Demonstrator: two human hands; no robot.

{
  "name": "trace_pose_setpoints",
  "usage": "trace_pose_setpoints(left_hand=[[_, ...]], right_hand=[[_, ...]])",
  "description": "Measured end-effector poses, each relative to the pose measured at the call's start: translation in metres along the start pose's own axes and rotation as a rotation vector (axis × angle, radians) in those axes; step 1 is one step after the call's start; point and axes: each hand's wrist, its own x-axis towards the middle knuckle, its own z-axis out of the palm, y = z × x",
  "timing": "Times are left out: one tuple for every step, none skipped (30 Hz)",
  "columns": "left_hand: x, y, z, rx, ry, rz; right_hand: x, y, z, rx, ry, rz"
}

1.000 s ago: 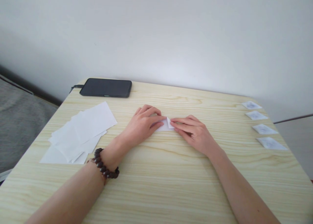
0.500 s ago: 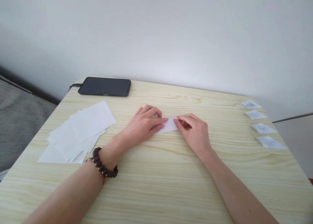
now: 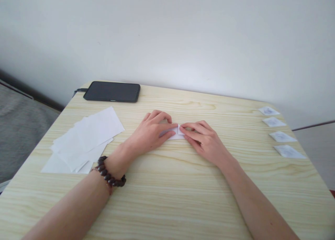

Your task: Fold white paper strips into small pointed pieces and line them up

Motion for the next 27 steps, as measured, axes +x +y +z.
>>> trace_pose_setpoints(left_hand=[[0.0003, -0.0002, 0.0001, 0.000, 0.006, -0.003], [0.0005, -0.0006, 0.0003, -0.003, 0.012, -0.004], [0.0007, -0.0010, 0.0004, -0.006, 0.015, -0.003], [0.0009, -0.0014, 0.0006, -0.010, 0.017, 0.001], [0.0010, -0.0018, 0.0007, -0.015, 0.017, 0.005], [0.0012, -0.0021, 0.0007, -0.019, 0.017, 0.010], [0.0014, -0.0024, 0.0008, -0.022, 0.016, 0.013], [0.0015, -0.0026, 0.0008, -0.023, 0.016, 0.012], [0.0017, -0.0026, 0.0008, -0.022, 0.016, 0.011], [0.0018, -0.0026, 0.0007, -0.019, 0.015, 0.010], [0.0018, -0.0024, 0.0006, -0.014, 0.012, 0.009], [0.0018, -0.0022, 0.0004, -0.007, 0.009, 0.010], [0.0017, -0.0018, 0.0002, 0.001, 0.008, 0.012], [0.0015, -0.0012, -0.0001, 0.009, 0.005, 0.013], [0.0013, -0.0005, -0.0004, 0.017, 0.003, 0.014], [0.0011, 0.0004, -0.0007, 0.025, 0.002, 0.014], [0.0009, 0.0013, -0.0010, 0.032, 0.003, 0.013], [0.0008, 0.0023, -0.0010, 0.039, 0.007, 0.009], [0.0007, 0.0033, -0.0009, 0.046, 0.014, 0.002], [0.0008, 0.0042, -0.0007, 0.054, 0.024, -0.007], [0.0010, 0.0050, -0.0003, 0.064, 0.035, -0.016], [0.0012, 0.0056, 0.0002, 0.075, 0.042, -0.023], [0.0013, 0.0061, 0.0006, 0.085, 0.047, -0.028], [0.0014, 0.0064, 0.0010, 0.095, 0.049, -0.028], [0.0014, 0.0066, 0.0012, 0.103, 0.050, -0.025], [0.0013, 0.0066, 0.0013, 0.110, 0.050, -0.023], [0.0011, 0.0066, 0.0013, 0.117, 0.051, -0.023]], right_hand=[[0.0000, 0.0004, -0.0003, 0.003, -0.006, 0.000], [-0.0001, 0.0008, -0.0006, 0.008, -0.013, -0.001], [-0.0003, 0.0013, -0.0009, 0.012, -0.020, -0.002], [-0.0004, 0.0019, -0.0011, 0.016, -0.025, -0.002], [-0.0007, 0.0023, -0.0013, 0.020, -0.027, -0.003], [-0.0009, 0.0028, -0.0015, 0.025, -0.028, -0.002], [-0.0010, 0.0030, -0.0015, 0.028, -0.028, 0.000], [-0.0011, 0.0031, -0.0016, 0.031, -0.025, 0.002], [-0.0012, 0.0031, -0.0016, 0.032, -0.024, 0.004], [-0.0012, 0.0028, -0.0017, 0.033, -0.024, 0.006], [-0.0012, 0.0024, -0.0018, 0.032, -0.023, 0.011], [-0.0012, 0.0019, -0.0019, 0.030, -0.024, 0.016], [-0.0012, 0.0014, -0.0021, 0.027, -0.026, 0.021], [-0.0012, 0.0009, -0.0023, 0.024, -0.029, 0.028], [-0.0012, 0.0005, -0.0025, 0.021, -0.033, 0.034], [-0.0012, 0.0002, -0.0027, 0.017, -0.036, 0.040], [-0.0012, -0.0001, -0.0028, 0.015, -0.039, 0.044], [-0.0013, -0.0003, -0.0028, 0.016, -0.040, 0.047], [-0.0012, -0.0006, -0.0026, 0.018, -0.041, 0.050], [-0.0012, -0.0008, -0.0024, 0.022, -0.041, 0.052], [-0.0011, -0.0011, -0.0021, 0.027, -0.040, 0.055], [-0.0010, -0.0014, -0.0017, 0.033, -0.039, 0.056], [-0.0008, -0.0018, -0.0014, 0.038, -0.038, 0.057], [-0.0006, -0.0020, -0.0010, 0.042, -0.037, 0.058], [-0.0004, -0.0022, -0.0007, 0.046, -0.038, 0.059], [-0.0003, -0.0023, -0.0006, 0.049, -0.039, 0.061], [-0.0002, -0.0021, -0.0006, 0.052, -0.041, 0.064]])
